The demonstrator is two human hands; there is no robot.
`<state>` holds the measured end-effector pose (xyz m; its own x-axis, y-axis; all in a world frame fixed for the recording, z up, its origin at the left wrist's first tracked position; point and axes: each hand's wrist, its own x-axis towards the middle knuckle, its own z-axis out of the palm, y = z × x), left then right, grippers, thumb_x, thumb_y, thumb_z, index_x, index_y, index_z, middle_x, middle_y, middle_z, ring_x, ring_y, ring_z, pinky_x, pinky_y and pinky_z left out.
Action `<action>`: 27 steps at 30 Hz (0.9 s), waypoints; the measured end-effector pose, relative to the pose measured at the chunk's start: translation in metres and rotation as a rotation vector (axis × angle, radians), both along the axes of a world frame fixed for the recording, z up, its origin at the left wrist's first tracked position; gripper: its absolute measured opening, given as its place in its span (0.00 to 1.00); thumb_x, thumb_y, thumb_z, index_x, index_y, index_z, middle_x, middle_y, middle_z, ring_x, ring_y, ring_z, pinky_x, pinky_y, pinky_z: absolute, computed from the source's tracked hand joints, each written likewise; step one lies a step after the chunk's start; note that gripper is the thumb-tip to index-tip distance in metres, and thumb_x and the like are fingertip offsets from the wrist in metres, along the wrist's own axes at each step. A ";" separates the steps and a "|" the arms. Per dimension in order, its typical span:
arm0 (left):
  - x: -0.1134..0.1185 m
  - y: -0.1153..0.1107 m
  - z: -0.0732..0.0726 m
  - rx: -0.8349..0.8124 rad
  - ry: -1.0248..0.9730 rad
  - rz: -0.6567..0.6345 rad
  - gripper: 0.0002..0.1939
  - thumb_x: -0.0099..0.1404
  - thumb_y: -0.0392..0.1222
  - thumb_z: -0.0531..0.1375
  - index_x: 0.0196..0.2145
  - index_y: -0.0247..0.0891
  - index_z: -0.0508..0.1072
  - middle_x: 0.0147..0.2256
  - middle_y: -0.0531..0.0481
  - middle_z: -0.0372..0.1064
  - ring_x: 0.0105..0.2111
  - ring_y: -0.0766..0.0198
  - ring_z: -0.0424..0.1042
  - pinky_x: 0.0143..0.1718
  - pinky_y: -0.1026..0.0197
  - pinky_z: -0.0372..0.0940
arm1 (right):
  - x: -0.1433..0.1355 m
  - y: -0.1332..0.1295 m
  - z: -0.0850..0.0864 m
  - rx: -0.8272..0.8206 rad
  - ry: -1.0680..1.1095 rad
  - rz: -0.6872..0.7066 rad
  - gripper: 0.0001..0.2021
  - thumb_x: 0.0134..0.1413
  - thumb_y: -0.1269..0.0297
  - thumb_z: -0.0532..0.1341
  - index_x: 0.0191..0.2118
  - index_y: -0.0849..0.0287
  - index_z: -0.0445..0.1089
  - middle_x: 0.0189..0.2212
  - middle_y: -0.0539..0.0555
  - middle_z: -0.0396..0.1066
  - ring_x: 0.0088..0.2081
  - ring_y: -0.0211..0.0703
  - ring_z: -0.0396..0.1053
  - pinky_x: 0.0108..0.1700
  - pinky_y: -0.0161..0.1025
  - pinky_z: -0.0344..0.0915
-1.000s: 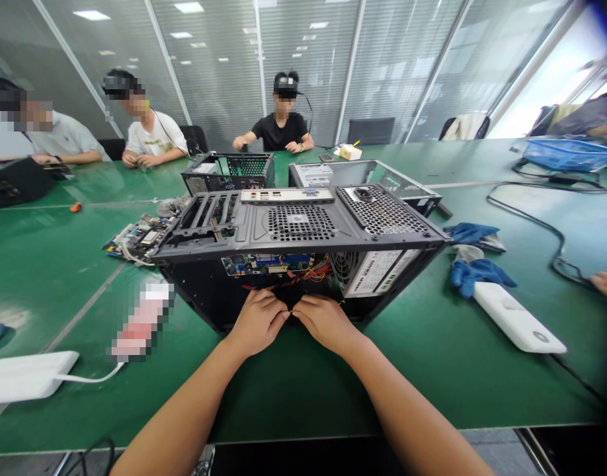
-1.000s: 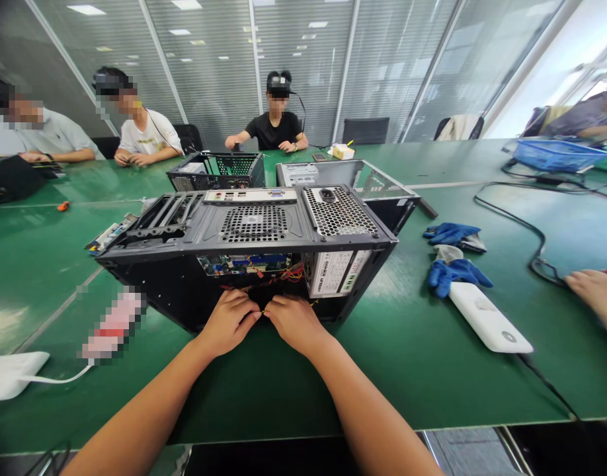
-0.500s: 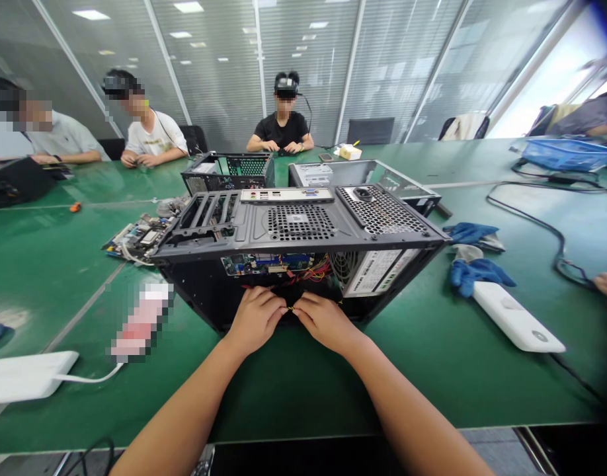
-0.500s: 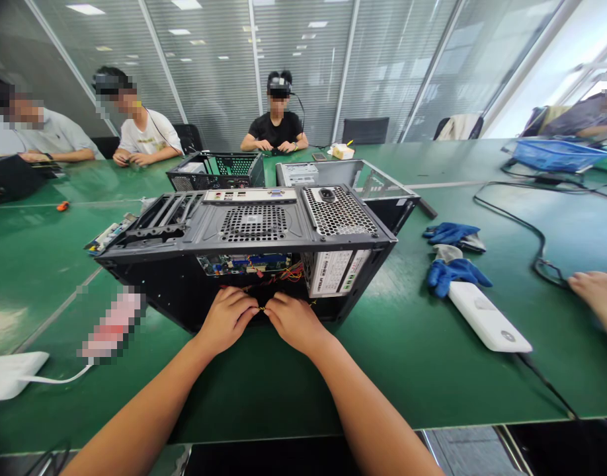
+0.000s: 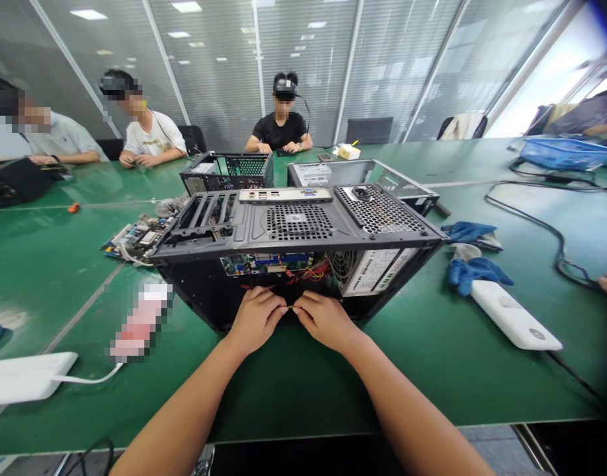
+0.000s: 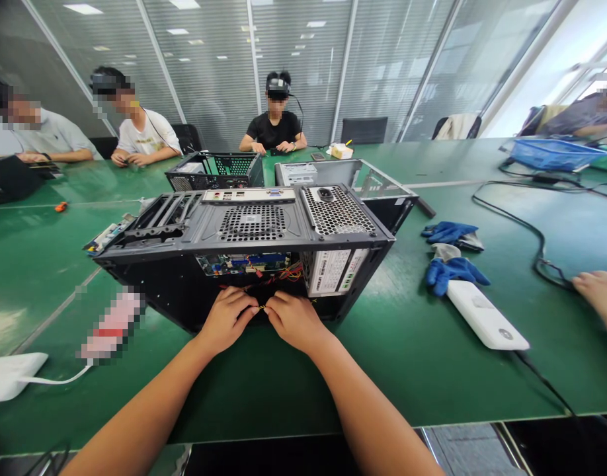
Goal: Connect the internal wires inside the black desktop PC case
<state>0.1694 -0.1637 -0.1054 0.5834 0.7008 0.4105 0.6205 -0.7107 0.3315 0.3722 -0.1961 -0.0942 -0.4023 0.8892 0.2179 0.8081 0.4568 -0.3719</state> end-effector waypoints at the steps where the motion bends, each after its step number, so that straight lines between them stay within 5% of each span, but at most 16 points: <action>1: 0.000 0.000 0.000 0.021 -0.001 0.002 0.10 0.72 0.43 0.55 0.37 0.40 0.74 0.34 0.50 0.73 0.41 0.57 0.66 0.43 0.54 0.60 | 0.000 0.000 -0.001 0.002 0.021 0.005 0.10 0.66 0.67 0.54 0.39 0.58 0.72 0.35 0.52 0.70 0.34 0.39 0.67 0.35 0.35 0.58; 8: -0.003 -0.001 -0.001 0.145 0.003 0.001 0.10 0.72 0.43 0.55 0.39 0.40 0.75 0.37 0.49 0.75 0.41 0.56 0.66 0.42 0.54 0.58 | 0.001 0.003 -0.005 0.001 0.151 0.040 0.07 0.65 0.69 0.55 0.38 0.57 0.71 0.35 0.52 0.69 0.35 0.40 0.67 0.38 0.36 0.61; 18: 0.000 0.000 -0.003 0.077 0.003 -0.004 0.10 0.72 0.43 0.55 0.37 0.40 0.75 0.34 0.50 0.75 0.42 0.56 0.67 0.44 0.53 0.59 | 0.002 0.004 -0.007 0.035 0.175 0.043 0.08 0.64 0.70 0.56 0.34 0.58 0.70 0.32 0.52 0.68 0.34 0.41 0.66 0.37 0.37 0.60; 27: -0.002 -0.001 -0.002 0.401 -0.083 -0.054 0.07 0.71 0.40 0.57 0.39 0.39 0.76 0.39 0.49 0.76 0.44 0.57 0.67 0.44 0.54 0.62 | 0.002 0.003 -0.001 -0.117 0.392 0.121 0.12 0.66 0.69 0.52 0.32 0.58 0.68 0.30 0.51 0.69 0.35 0.40 0.67 0.38 0.36 0.60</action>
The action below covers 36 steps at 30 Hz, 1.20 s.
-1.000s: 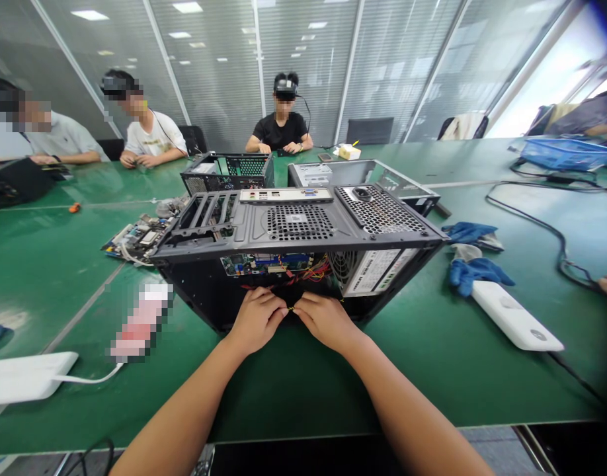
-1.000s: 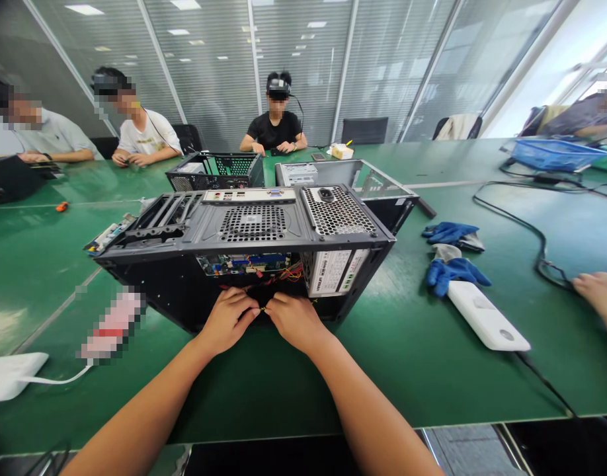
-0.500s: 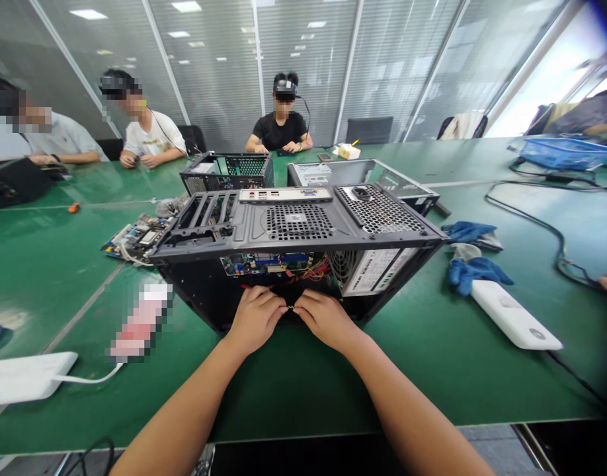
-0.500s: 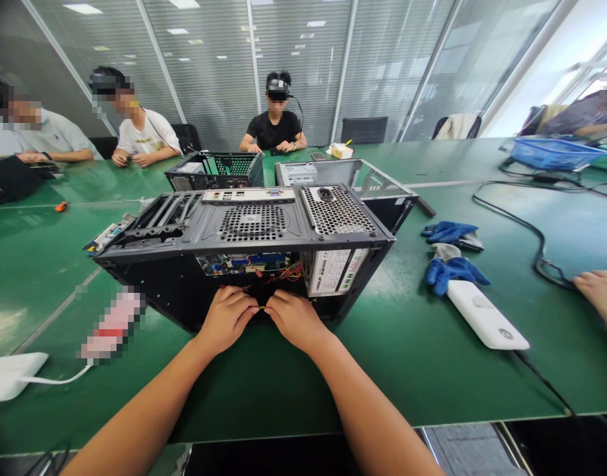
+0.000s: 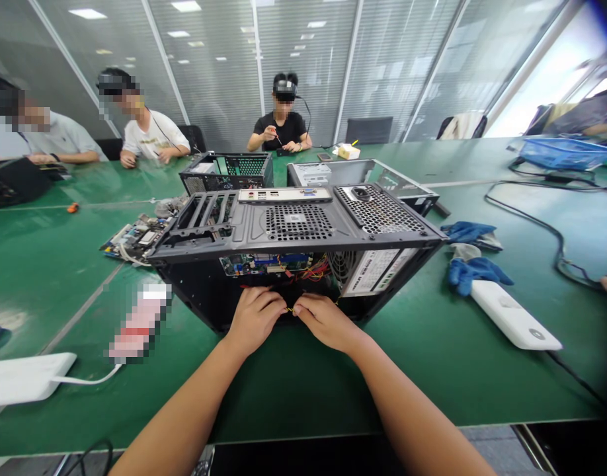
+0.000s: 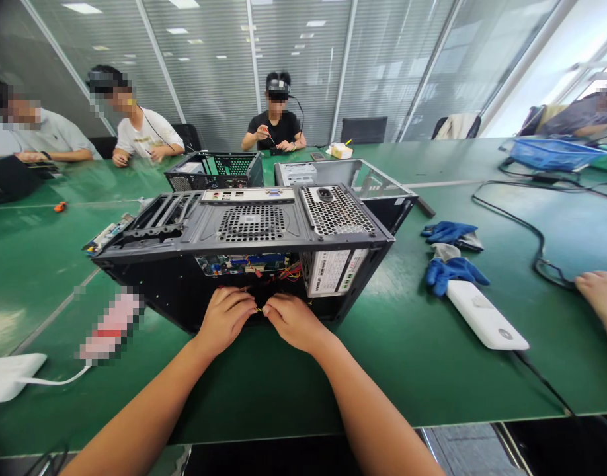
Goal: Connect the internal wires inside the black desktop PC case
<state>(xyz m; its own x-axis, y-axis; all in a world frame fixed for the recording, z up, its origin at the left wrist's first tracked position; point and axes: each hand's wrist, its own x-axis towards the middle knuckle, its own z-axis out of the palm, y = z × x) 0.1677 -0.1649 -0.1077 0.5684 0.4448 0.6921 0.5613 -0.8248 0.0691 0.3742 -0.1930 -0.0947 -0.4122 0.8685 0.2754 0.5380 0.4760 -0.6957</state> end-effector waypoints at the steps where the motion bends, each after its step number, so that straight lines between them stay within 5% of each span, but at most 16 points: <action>1: 0.000 0.000 0.000 0.023 -0.004 -0.007 0.07 0.70 0.39 0.57 0.39 0.40 0.76 0.40 0.49 0.76 0.44 0.57 0.67 0.44 0.54 0.62 | 0.000 0.000 0.000 -0.017 0.004 0.015 0.12 0.67 0.69 0.52 0.32 0.58 0.69 0.31 0.51 0.70 0.35 0.40 0.67 0.39 0.36 0.61; 12: 0.001 -0.001 0.001 0.053 0.006 0.004 0.07 0.70 0.39 0.57 0.39 0.40 0.76 0.41 0.48 0.75 0.45 0.56 0.66 0.44 0.54 0.63 | 0.003 0.002 0.001 -0.073 0.014 0.063 0.12 0.63 0.73 0.55 0.29 0.58 0.71 0.28 0.49 0.71 0.33 0.38 0.68 0.38 0.34 0.60; 24: 0.001 -0.001 0.002 -0.266 0.069 0.001 0.10 0.72 0.42 0.54 0.39 0.39 0.75 0.34 0.48 0.74 0.41 0.57 0.66 0.43 0.53 0.61 | 0.001 0.002 -0.004 0.002 -0.048 -0.001 0.13 0.64 0.70 0.55 0.28 0.58 0.68 0.27 0.49 0.67 0.30 0.37 0.63 0.34 0.34 0.56; 36: -0.001 0.001 -0.001 -0.114 0.022 -0.007 0.11 0.72 0.42 0.54 0.40 0.39 0.76 0.36 0.47 0.74 0.41 0.57 0.67 0.42 0.55 0.62 | 0.000 0.001 0.000 -0.140 0.017 -0.014 0.16 0.66 0.65 0.53 0.27 0.59 0.71 0.23 0.48 0.69 0.27 0.37 0.65 0.33 0.34 0.57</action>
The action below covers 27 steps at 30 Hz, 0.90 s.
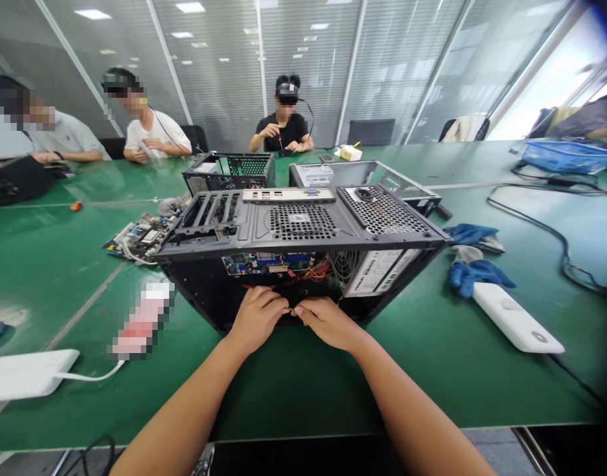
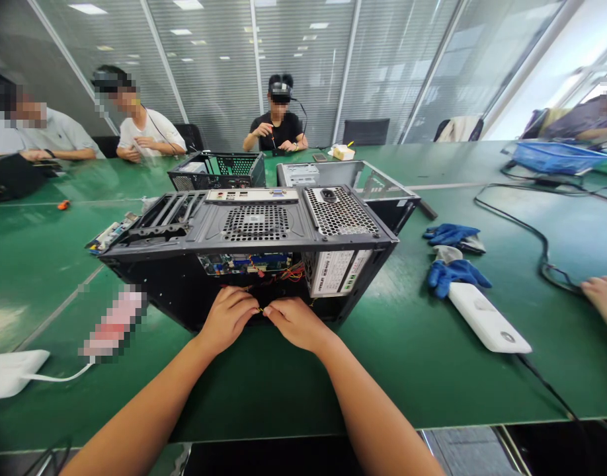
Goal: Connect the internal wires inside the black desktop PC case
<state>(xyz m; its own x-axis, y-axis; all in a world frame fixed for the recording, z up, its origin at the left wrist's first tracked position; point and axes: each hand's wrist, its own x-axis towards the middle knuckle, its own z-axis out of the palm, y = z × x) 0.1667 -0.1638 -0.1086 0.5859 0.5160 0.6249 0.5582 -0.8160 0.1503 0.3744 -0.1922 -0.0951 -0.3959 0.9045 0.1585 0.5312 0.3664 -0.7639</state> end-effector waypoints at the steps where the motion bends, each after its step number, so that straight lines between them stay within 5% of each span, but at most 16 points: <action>1: 0.000 0.000 0.000 0.008 -0.006 -0.002 0.10 0.72 0.42 0.55 0.40 0.39 0.76 0.36 0.47 0.74 0.41 0.57 0.67 0.42 0.55 0.62 | 0.000 0.000 0.000 -0.001 -0.014 0.001 0.18 0.66 0.64 0.52 0.26 0.59 0.70 0.22 0.48 0.68 0.27 0.37 0.65 0.32 0.34 0.56; 8: 0.000 0.000 0.000 0.027 -0.008 -0.019 0.09 0.71 0.41 0.56 0.39 0.40 0.76 0.36 0.48 0.75 0.41 0.58 0.67 0.42 0.55 0.62 | 0.003 0.000 0.000 -0.096 -0.025 0.053 0.14 0.65 0.67 0.53 0.31 0.59 0.74 0.23 0.48 0.71 0.27 0.36 0.67 0.32 0.33 0.57; 20: 0.001 0.000 0.000 -0.181 0.055 -0.023 0.10 0.72 0.41 0.54 0.38 0.39 0.75 0.34 0.48 0.74 0.42 0.56 0.67 0.45 0.52 0.62 | 0.000 0.001 -0.004 0.073 -0.173 0.023 0.13 0.64 0.69 0.55 0.28 0.59 0.71 0.26 0.50 0.71 0.30 0.38 0.66 0.34 0.34 0.54; 27: 0.001 0.001 -0.002 -0.136 0.041 -0.008 0.10 0.72 0.41 0.54 0.39 0.39 0.75 0.34 0.47 0.73 0.40 0.57 0.66 0.43 0.53 0.62 | 0.000 -0.001 -0.003 0.064 -0.173 -0.017 0.13 0.66 0.66 0.54 0.30 0.58 0.71 0.26 0.50 0.70 0.28 0.38 0.64 0.32 0.34 0.53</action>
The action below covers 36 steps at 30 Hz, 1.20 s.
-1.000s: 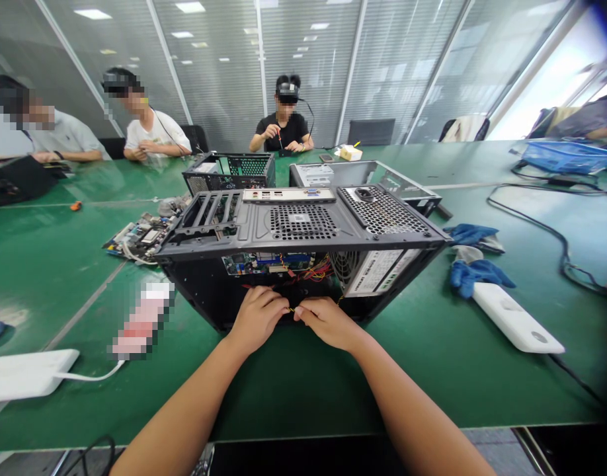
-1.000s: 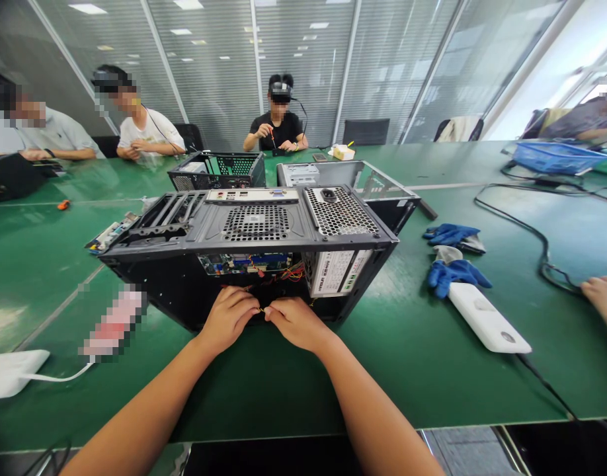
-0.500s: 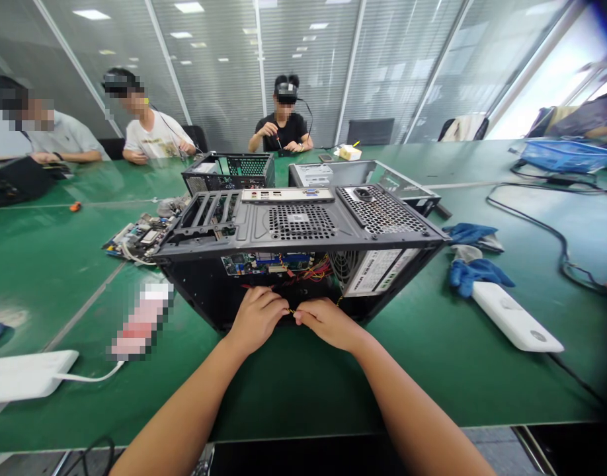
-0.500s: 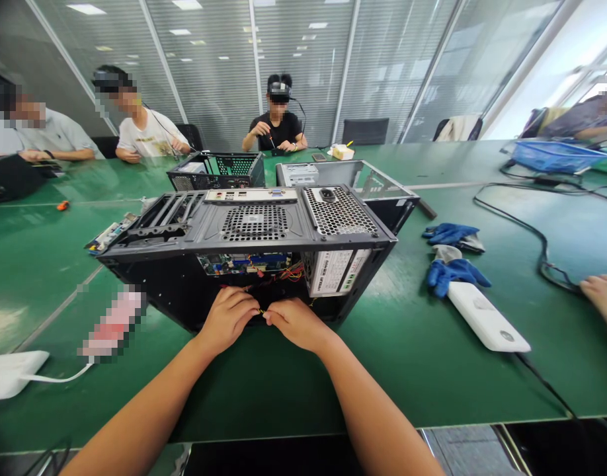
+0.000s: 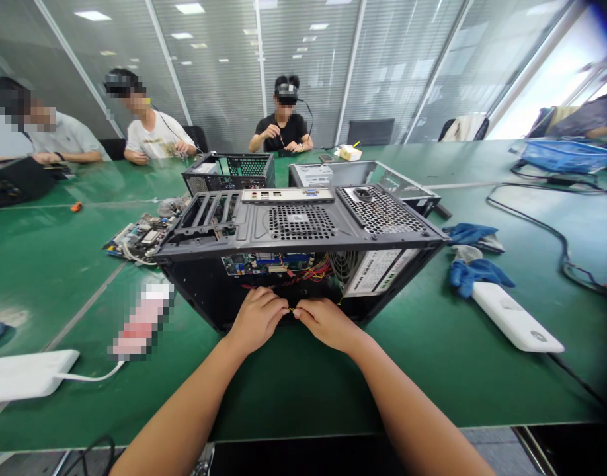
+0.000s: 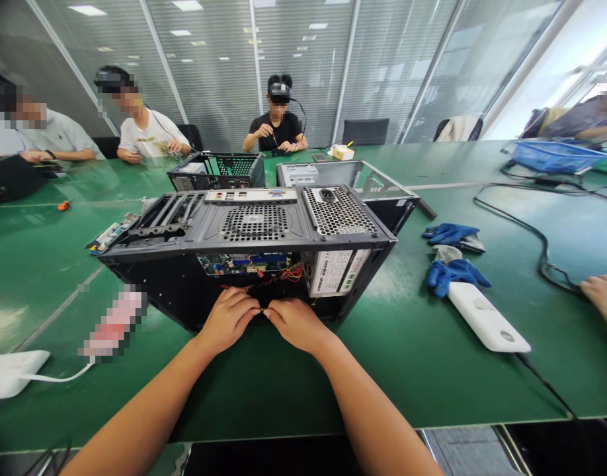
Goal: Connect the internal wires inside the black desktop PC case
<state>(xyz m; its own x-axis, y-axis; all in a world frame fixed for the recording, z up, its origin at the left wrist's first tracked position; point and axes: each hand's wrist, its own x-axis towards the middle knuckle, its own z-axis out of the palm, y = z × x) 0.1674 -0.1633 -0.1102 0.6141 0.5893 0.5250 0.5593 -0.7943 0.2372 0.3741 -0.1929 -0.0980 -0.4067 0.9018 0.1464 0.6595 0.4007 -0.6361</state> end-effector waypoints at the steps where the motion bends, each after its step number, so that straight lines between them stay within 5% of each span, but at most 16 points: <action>1: 0.000 0.000 0.000 0.009 -0.001 0.001 0.10 0.72 0.41 0.54 0.39 0.39 0.75 0.34 0.47 0.73 0.40 0.57 0.66 0.43 0.53 0.62 | 0.000 0.000 0.000 -0.005 0.003 -0.002 0.13 0.66 0.66 0.54 0.31 0.58 0.71 0.26 0.50 0.71 0.28 0.38 0.65 0.32 0.34 0.53; 15: 0.001 -0.001 0.002 0.011 0.022 0.025 0.11 0.73 0.42 0.53 0.39 0.39 0.75 0.36 0.48 0.74 0.41 0.56 0.66 0.43 0.53 0.61 | 0.001 0.000 -0.001 0.029 0.090 -0.013 0.08 0.64 0.67 0.56 0.35 0.57 0.72 0.29 0.50 0.73 0.32 0.39 0.69 0.35 0.34 0.57; 29: 0.000 -0.001 0.001 0.189 -0.037 0.018 0.10 0.72 0.40 0.54 0.40 0.39 0.76 0.37 0.47 0.72 0.43 0.57 0.67 0.41 0.55 0.62 | 0.001 -0.002 0.000 -0.036 0.038 0.084 0.16 0.69 0.63 0.50 0.33 0.57 0.70 0.28 0.51 0.72 0.31 0.39 0.68 0.34 0.34 0.56; 36: 0.000 -0.001 0.000 0.173 -0.030 0.006 0.10 0.72 0.40 0.54 0.40 0.40 0.75 0.37 0.47 0.73 0.43 0.56 0.67 0.42 0.54 0.62 | 0.001 0.000 0.003 -0.047 0.065 0.117 0.14 0.66 0.69 0.53 0.30 0.59 0.71 0.29 0.51 0.72 0.33 0.39 0.69 0.37 0.34 0.58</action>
